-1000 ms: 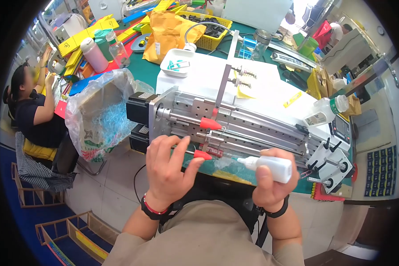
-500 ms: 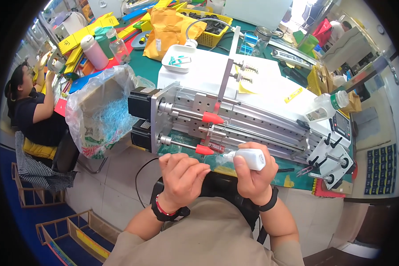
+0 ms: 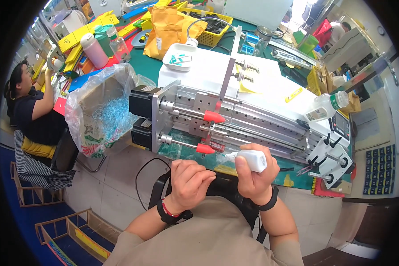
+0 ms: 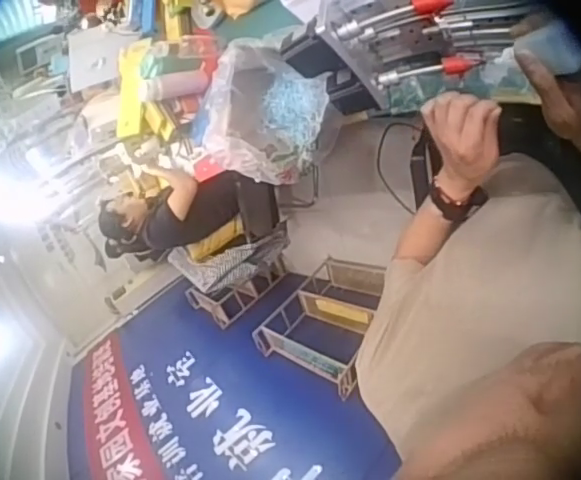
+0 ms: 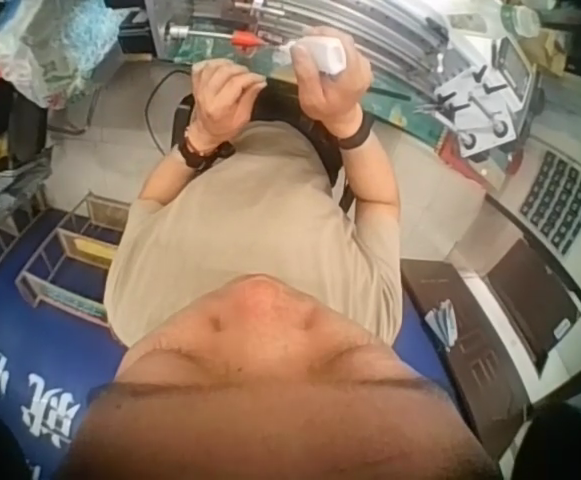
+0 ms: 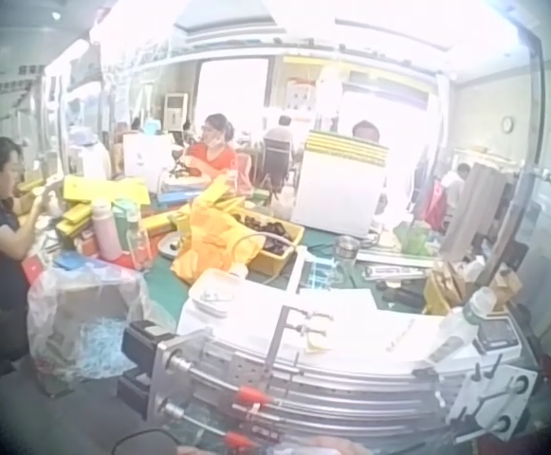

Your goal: Using a sliding fixture and adhesive to assemble small components.

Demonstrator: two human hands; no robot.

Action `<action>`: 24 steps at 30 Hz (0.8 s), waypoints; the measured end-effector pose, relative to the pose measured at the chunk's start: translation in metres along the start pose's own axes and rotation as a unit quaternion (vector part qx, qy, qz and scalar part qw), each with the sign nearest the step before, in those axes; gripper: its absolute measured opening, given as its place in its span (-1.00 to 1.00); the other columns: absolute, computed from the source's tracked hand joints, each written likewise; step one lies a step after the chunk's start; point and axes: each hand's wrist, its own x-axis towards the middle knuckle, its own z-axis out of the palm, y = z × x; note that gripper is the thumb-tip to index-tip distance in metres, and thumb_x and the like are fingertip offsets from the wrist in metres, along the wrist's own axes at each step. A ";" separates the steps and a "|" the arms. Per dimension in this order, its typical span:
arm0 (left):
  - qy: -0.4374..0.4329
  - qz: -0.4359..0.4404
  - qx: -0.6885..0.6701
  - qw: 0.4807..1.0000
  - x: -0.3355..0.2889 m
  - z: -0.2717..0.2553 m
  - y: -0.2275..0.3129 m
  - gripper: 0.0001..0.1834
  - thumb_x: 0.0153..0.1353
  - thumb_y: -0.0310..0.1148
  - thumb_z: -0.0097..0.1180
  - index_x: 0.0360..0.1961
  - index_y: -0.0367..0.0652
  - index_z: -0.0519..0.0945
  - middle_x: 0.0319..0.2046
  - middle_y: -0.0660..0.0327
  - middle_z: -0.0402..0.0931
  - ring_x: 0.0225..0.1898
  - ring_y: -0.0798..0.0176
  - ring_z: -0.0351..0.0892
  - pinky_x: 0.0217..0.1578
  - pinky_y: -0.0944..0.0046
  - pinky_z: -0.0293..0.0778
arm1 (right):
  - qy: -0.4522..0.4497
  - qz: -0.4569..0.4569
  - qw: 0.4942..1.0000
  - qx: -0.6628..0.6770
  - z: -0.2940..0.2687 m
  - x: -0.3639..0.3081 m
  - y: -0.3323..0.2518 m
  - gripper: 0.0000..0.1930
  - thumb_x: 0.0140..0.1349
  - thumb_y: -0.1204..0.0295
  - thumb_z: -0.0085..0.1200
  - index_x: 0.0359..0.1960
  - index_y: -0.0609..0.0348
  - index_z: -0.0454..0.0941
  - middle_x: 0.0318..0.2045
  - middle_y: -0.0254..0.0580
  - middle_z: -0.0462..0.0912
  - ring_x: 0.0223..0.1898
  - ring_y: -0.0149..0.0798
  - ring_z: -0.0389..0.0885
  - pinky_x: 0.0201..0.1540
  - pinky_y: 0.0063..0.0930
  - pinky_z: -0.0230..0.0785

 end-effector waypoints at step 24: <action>-0.002 0.049 0.042 0.998 0.033 -0.016 0.023 -0.93 0.48 -0.53 0.26 -0.12 -0.32 0.71 -0.05 -0.05 0.81 -0.17 -0.15 0.81 -0.16 0.05 0.70 | 0.182 0.098 0.905 -0.373 -0.210 0.154 0.043 -0.56 0.49 0.06 0.27 0.00 0.26 0.61 -0.44 0.13 0.77 -0.34 0.23 0.81 -0.20 0.13 0.58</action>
